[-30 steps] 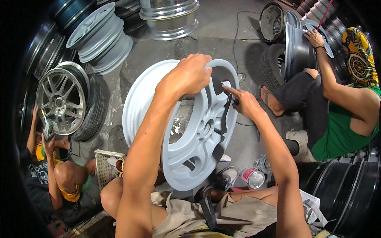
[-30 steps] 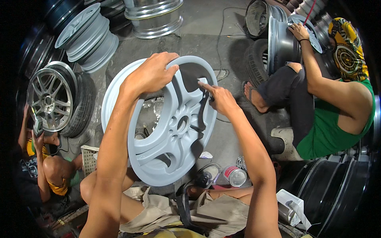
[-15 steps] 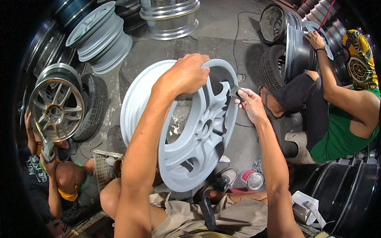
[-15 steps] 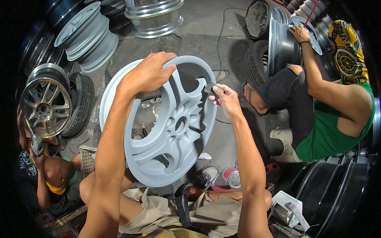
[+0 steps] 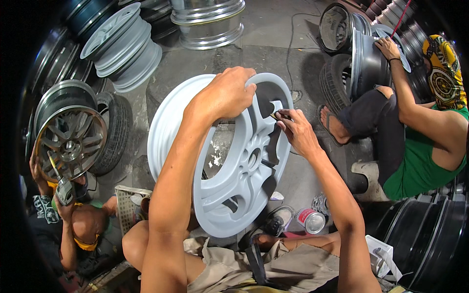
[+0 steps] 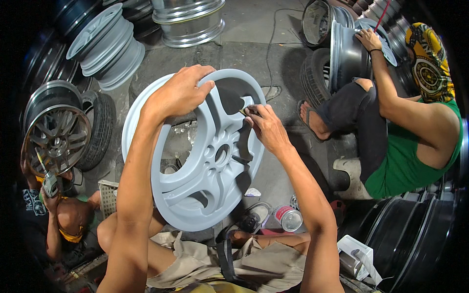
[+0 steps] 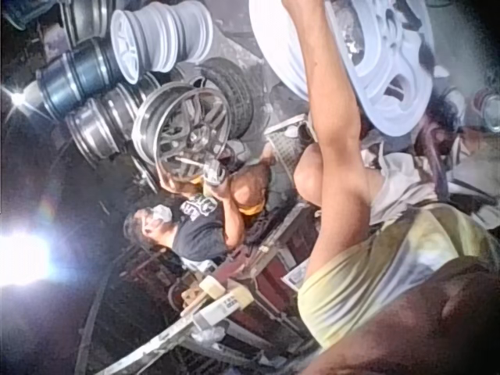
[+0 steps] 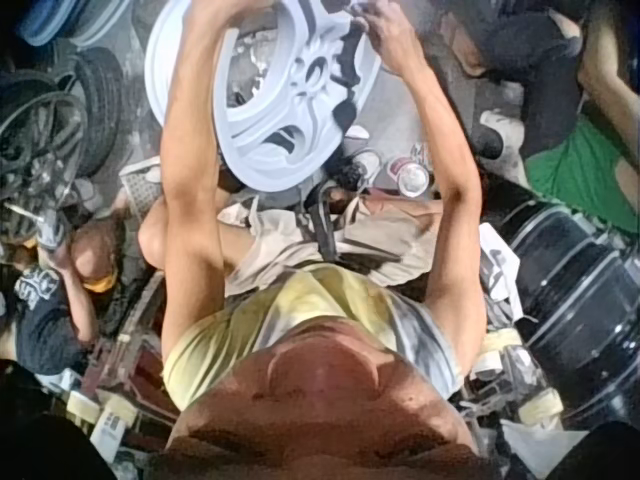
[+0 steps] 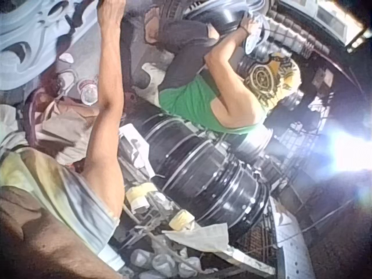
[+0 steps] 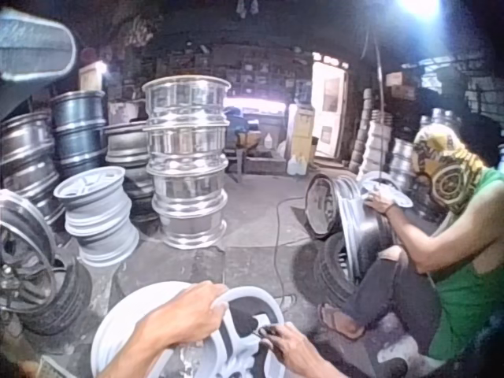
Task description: The person sits on the floor in a workshop and sands a white car wheel rim using a sanding block. They rotate the wheel to access different areas, focusing on the spokes and edges. Another person is visible in the background working on a separate wheel.
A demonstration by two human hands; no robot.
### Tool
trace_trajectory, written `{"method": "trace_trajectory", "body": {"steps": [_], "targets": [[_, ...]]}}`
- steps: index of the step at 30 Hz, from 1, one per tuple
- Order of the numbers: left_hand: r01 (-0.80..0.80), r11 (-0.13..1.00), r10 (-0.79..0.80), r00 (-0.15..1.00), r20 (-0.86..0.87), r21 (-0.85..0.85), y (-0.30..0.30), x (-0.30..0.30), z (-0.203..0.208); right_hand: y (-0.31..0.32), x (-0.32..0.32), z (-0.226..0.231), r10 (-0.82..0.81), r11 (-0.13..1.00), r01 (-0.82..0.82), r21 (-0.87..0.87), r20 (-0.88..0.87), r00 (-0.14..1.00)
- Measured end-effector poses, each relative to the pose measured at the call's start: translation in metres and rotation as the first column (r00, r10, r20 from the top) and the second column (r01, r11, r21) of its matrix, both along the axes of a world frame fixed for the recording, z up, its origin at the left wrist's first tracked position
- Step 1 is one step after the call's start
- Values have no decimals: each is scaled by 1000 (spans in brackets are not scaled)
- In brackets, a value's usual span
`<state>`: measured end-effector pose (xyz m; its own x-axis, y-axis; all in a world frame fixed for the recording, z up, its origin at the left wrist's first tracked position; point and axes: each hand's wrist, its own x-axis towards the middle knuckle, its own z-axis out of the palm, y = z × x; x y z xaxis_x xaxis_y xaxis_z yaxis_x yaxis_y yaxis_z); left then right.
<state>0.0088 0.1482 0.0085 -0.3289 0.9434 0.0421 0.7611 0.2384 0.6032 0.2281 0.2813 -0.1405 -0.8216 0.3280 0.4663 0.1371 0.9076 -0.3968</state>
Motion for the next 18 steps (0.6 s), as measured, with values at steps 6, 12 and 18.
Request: {"method": "trace_trajectory", "body": {"steps": [6, 12, 18], "targets": [[10, 998, -9, 1000, 27, -61, 4, 0, 3, 15, -15, -9, -81, 997, 80, 11, 63, 995], [38, 999, -38, 999, -3, -2, 0, -7, 0, -2, -12, 0, -140, 987, 133, 89, 81, 987], [21, 1000, -20, 999, -35, 19, 7, -10, -8, 0, -18, -6, -201, 979, 193, 67, 161, 966]]}}
